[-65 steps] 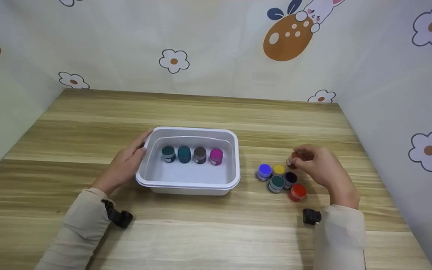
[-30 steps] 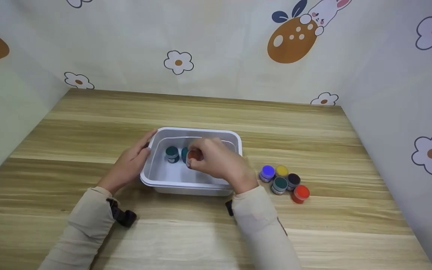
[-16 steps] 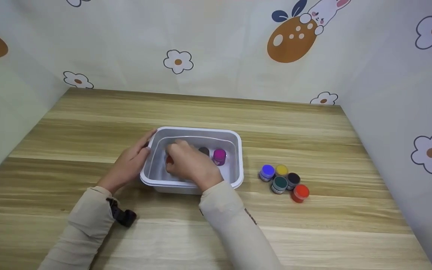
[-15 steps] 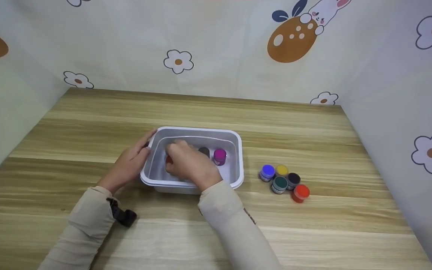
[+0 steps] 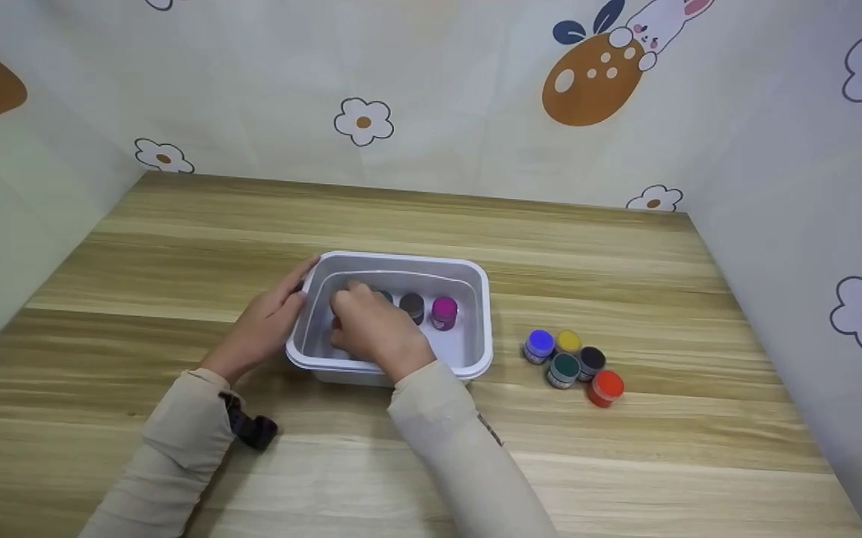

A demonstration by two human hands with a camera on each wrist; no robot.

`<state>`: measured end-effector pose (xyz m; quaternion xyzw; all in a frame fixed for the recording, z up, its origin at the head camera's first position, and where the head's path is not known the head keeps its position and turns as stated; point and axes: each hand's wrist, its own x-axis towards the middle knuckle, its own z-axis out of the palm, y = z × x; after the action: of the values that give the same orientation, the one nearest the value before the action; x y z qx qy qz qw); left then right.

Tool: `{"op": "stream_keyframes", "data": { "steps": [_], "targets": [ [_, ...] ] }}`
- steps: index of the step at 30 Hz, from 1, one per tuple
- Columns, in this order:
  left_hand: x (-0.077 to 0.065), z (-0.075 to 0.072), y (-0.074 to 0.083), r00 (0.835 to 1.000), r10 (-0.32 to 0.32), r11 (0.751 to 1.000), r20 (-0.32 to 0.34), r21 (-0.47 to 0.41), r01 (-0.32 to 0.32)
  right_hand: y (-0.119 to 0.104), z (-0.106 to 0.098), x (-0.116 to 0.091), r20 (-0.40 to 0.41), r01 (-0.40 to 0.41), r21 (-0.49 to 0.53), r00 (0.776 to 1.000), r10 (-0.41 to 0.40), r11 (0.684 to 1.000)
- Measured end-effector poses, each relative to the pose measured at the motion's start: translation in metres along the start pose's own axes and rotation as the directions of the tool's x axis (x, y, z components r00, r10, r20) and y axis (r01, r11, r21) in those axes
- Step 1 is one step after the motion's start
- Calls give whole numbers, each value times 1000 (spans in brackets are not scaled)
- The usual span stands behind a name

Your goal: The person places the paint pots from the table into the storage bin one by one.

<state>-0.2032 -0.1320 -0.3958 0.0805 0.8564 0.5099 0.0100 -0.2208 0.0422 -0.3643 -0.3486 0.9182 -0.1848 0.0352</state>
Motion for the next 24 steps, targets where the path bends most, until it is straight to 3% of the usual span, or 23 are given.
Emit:
{"op": "stream_keyframes", "data": {
  "steps": [17,24],
  "targets": [
    [1,0,1,1000,-3,1000,-3,-3,3,1,1,-2,-44,45,23,998,-44,999],
    [1,1,-2,1000,-2,1000,8,-17,2,9,-9,-12,-54,59,102,997,-54,993]
  ]
}}
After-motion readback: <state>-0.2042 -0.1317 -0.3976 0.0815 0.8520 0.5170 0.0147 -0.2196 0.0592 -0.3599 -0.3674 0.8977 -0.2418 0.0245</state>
